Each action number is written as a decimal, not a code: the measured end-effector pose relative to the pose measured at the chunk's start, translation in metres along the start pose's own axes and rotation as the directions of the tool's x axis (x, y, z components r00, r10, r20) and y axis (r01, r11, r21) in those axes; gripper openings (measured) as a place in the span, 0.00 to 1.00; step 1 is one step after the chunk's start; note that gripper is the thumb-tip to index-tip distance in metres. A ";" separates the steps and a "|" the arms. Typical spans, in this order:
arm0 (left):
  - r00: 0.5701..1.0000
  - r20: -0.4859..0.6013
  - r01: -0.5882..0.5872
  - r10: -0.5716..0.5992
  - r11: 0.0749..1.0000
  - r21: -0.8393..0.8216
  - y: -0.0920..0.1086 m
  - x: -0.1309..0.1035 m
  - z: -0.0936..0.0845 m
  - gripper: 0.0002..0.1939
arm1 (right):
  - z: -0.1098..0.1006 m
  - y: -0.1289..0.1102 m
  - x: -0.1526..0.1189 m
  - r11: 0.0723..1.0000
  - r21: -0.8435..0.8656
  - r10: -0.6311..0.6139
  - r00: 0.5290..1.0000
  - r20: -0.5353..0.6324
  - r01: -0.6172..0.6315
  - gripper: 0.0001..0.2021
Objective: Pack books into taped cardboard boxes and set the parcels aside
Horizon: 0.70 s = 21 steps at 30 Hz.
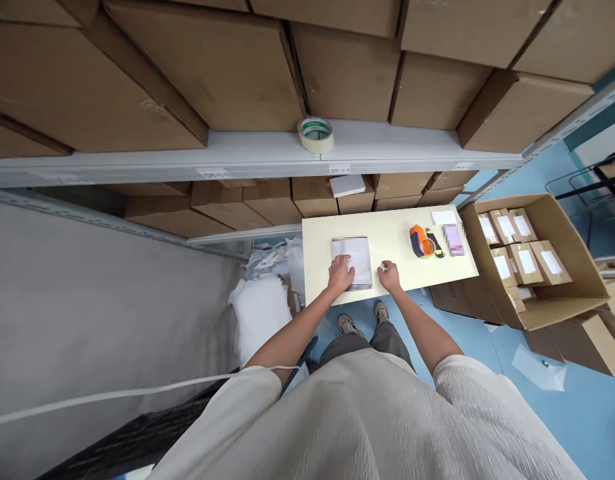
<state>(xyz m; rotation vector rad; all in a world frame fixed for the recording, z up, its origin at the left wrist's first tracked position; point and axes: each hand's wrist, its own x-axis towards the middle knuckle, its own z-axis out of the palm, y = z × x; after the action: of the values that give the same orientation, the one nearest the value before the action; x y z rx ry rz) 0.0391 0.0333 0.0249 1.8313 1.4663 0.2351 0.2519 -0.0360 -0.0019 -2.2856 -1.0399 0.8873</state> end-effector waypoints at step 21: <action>0.959 0.247 -0.112 0.136 0.988 -0.107 0.168 0.035 0.162 0.25 | -0.196 0.124 0.118 0.907 -0.399 -0.132 0.991 0.033 0.134 0.19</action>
<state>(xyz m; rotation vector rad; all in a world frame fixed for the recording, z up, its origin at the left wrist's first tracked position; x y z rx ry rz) 0.2701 -0.0145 0.0124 1.8060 1.1478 0.1214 0.5116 -0.0473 0.0093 -2.4975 -1.4759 0.6710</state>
